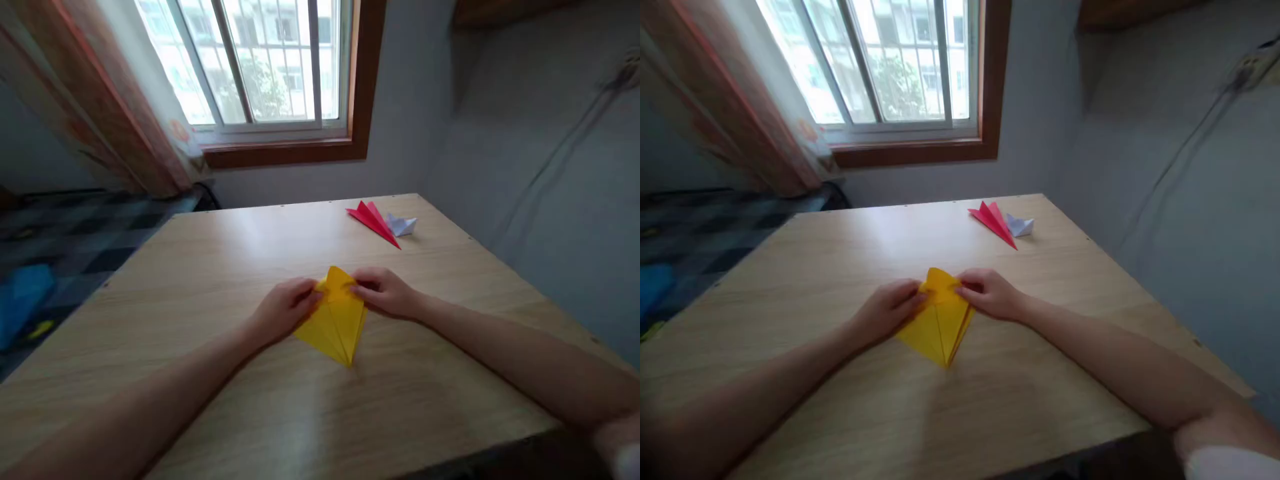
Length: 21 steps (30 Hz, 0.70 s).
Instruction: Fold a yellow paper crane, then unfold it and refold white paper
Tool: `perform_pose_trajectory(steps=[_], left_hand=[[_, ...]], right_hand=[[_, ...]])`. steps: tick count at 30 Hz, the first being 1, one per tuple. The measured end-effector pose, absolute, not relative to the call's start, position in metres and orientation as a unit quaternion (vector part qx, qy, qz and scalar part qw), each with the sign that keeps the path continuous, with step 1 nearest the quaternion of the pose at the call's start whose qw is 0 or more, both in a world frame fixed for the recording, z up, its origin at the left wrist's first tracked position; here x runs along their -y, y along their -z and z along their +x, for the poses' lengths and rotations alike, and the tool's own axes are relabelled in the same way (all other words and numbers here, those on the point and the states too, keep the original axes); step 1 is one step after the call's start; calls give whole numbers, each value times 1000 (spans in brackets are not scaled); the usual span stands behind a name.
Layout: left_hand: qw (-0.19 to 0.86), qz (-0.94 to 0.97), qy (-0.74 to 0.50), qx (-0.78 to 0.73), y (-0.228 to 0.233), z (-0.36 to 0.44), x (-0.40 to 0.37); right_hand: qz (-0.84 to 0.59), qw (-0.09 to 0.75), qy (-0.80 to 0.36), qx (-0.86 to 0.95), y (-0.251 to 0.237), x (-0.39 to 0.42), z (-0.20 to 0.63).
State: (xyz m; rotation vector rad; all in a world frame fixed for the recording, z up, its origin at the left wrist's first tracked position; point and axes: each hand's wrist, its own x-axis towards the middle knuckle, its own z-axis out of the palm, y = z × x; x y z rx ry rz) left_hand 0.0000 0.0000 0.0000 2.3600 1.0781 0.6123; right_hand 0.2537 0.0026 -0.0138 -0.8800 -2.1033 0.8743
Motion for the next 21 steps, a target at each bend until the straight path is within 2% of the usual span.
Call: perform_pose_trajectory(steps=[7, 21], left_hand=[[225, 836, -259, -429, 1, 2, -2], [316, 793, -280, -440, 2, 3, -1]], right_hand=[[-334, 377, -381, 776, 20, -7, 257], [-308, 329, -288, 845, 15, -6, 253]])
